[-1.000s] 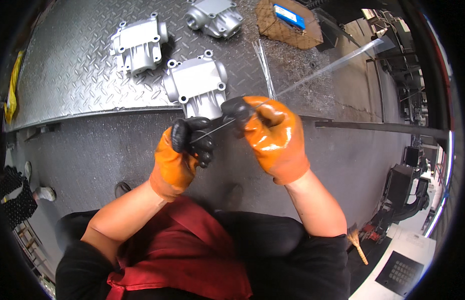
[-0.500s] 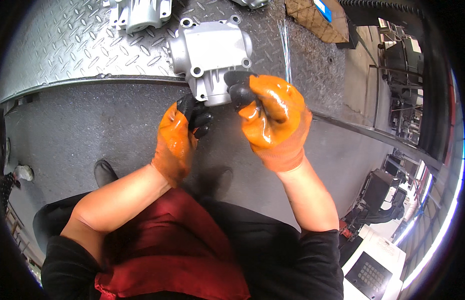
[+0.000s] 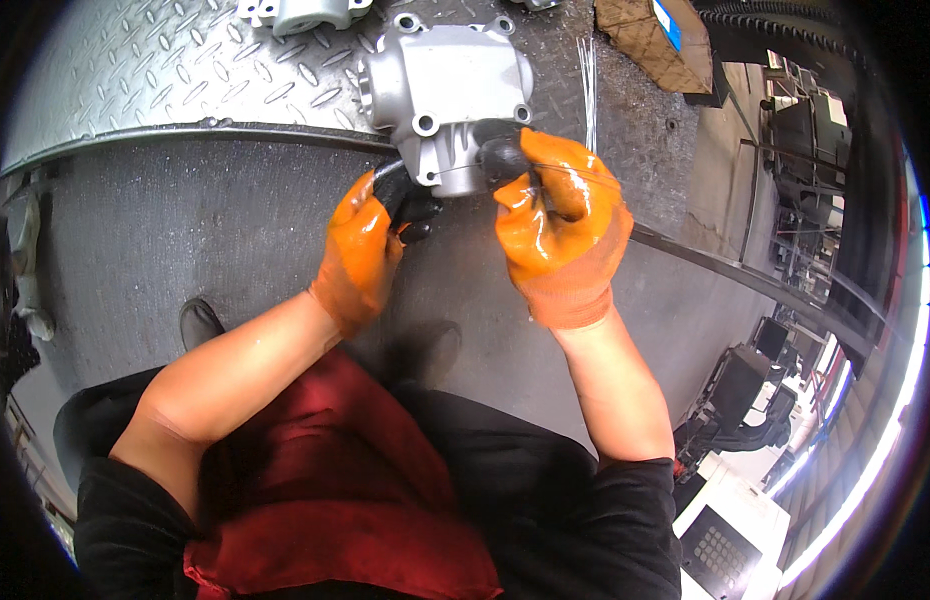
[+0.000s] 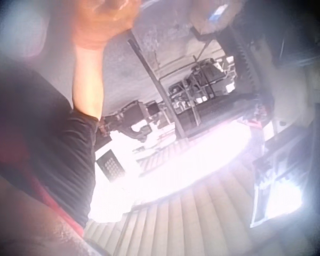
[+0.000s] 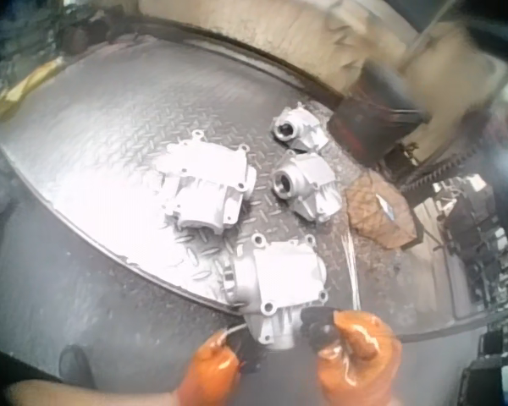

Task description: The person handles metal housings on a table, wiping surfaces with a cloth and using a thin probe to check internal passages.

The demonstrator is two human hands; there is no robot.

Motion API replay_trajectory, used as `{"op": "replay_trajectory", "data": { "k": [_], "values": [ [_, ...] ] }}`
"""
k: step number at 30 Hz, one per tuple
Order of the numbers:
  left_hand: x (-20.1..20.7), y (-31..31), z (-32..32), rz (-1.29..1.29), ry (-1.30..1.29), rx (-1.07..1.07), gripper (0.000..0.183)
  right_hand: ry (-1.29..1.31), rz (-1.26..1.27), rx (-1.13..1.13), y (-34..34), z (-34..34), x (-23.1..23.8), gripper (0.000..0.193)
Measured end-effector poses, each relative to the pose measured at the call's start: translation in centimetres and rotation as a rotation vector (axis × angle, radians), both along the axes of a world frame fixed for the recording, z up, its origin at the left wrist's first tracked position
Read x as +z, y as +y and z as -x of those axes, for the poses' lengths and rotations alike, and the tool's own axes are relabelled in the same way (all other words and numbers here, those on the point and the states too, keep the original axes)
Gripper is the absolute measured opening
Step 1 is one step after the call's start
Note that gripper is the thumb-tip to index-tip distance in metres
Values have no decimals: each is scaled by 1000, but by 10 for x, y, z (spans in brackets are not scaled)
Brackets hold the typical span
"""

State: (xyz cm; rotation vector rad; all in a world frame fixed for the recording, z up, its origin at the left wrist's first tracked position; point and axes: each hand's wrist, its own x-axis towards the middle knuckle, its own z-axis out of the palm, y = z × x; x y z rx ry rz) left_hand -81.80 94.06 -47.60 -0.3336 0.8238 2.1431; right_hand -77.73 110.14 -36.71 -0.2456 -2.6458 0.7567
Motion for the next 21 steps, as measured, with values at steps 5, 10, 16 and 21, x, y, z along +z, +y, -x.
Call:
{"op": "replay_trajectory", "data": {
  "k": [5,10,16,21],
  "values": [
    [-8,1,1,43,134,-48,16,51,-142,113,-2,2,2,28],
    [-12,10,-2,13,338,47,13,42,-145,72,2,3,-3,28],
    [-14,20,-12,-86,149,167,15,14,-85,105,4,0,0,29],
    [-13,27,-16,-123,78,249,14,29,-127,30,2,5,1,28]
  ]
}}
